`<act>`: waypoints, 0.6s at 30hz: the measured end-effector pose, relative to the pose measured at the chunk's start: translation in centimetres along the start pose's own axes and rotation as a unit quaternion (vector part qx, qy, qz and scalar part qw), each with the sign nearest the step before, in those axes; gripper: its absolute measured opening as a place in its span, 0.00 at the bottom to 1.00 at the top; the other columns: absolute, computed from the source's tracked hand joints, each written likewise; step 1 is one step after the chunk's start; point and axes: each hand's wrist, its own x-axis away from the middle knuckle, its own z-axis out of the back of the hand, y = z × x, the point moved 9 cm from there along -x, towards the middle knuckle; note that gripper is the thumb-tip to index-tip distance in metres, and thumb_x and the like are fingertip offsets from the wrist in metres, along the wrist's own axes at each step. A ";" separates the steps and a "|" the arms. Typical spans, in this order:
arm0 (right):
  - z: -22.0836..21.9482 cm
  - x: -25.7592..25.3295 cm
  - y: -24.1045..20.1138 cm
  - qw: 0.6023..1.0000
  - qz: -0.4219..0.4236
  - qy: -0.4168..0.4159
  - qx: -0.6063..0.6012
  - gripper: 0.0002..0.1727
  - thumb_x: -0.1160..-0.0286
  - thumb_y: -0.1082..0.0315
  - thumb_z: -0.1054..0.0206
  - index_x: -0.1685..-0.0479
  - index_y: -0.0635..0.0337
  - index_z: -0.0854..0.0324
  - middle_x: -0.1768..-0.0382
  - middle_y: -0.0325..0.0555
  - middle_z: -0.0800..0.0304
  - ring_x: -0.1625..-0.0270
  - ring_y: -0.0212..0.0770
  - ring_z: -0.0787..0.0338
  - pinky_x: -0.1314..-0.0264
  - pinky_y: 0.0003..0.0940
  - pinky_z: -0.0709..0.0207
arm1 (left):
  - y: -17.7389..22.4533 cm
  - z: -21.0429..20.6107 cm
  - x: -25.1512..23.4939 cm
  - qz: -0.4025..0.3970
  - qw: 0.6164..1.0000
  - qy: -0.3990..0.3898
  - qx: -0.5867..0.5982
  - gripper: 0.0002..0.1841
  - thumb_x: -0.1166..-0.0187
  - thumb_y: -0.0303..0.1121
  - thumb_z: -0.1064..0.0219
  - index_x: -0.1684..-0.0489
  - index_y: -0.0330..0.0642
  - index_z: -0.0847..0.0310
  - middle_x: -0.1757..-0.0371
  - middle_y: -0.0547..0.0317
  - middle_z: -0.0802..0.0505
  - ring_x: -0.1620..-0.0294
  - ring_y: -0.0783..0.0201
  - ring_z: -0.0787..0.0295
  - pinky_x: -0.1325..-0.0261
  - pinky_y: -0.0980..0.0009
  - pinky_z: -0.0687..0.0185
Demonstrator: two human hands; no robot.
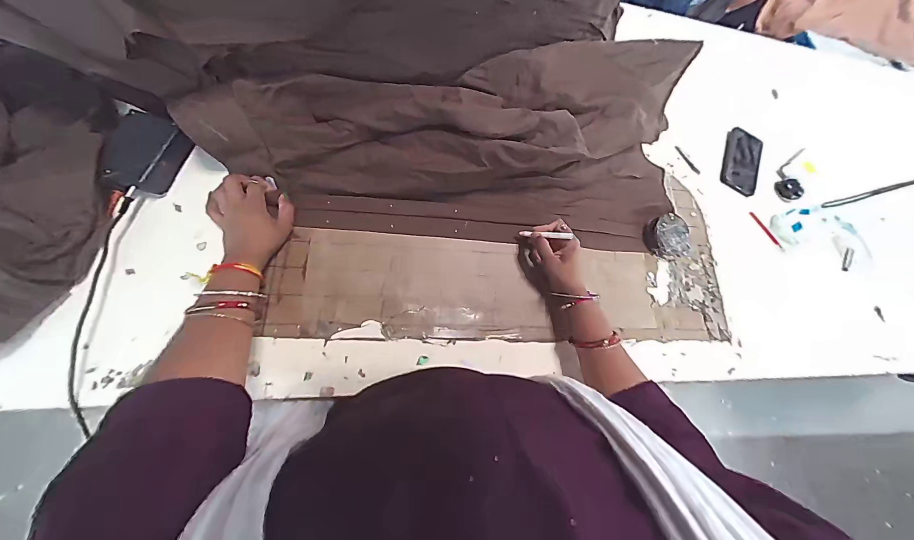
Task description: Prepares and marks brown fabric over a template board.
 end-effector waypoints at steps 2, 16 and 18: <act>-0.3 -0.1 0.1 0.999 0.038 -0.015 0.019 0.02 0.27 0.76 0.39 0.61 0.62 0.24 0.71 0.29 0.15 0.75 0.15 0.22 0.70 0.14 0.25 | 0.0 0.0 0.0 0.002 1.000 0.001 -0.009 0.27 0.15 0.41 0.43 0.34 0.18 0.25 0.23 0.12 0.31 0.20 0.13 0.41 0.25 0.18 0.54; -0.7 -3.0 0.3 0.991 0.063 0.055 0.104 0.09 0.20 0.68 0.37 0.66 0.64 0.23 0.76 0.32 0.19 0.74 0.16 0.23 0.66 0.15 0.28 | -0.1 -0.2 0.1 0.004 1.000 0.000 -0.012 0.25 0.14 0.39 0.44 0.36 0.19 0.25 0.23 0.14 0.30 0.20 0.15 0.39 0.25 0.19 0.52; -1.2 -3.2 -0.1 0.982 0.061 0.044 0.175 0.10 0.21 0.68 0.36 0.64 0.69 0.21 0.73 0.41 0.17 0.72 0.24 0.21 0.63 0.22 0.28 | -0.3 -0.2 -0.2 0.011 1.000 -0.003 -0.013 0.25 0.14 0.39 0.44 0.34 0.19 0.25 0.22 0.15 0.30 0.19 0.15 0.40 0.24 0.19 0.52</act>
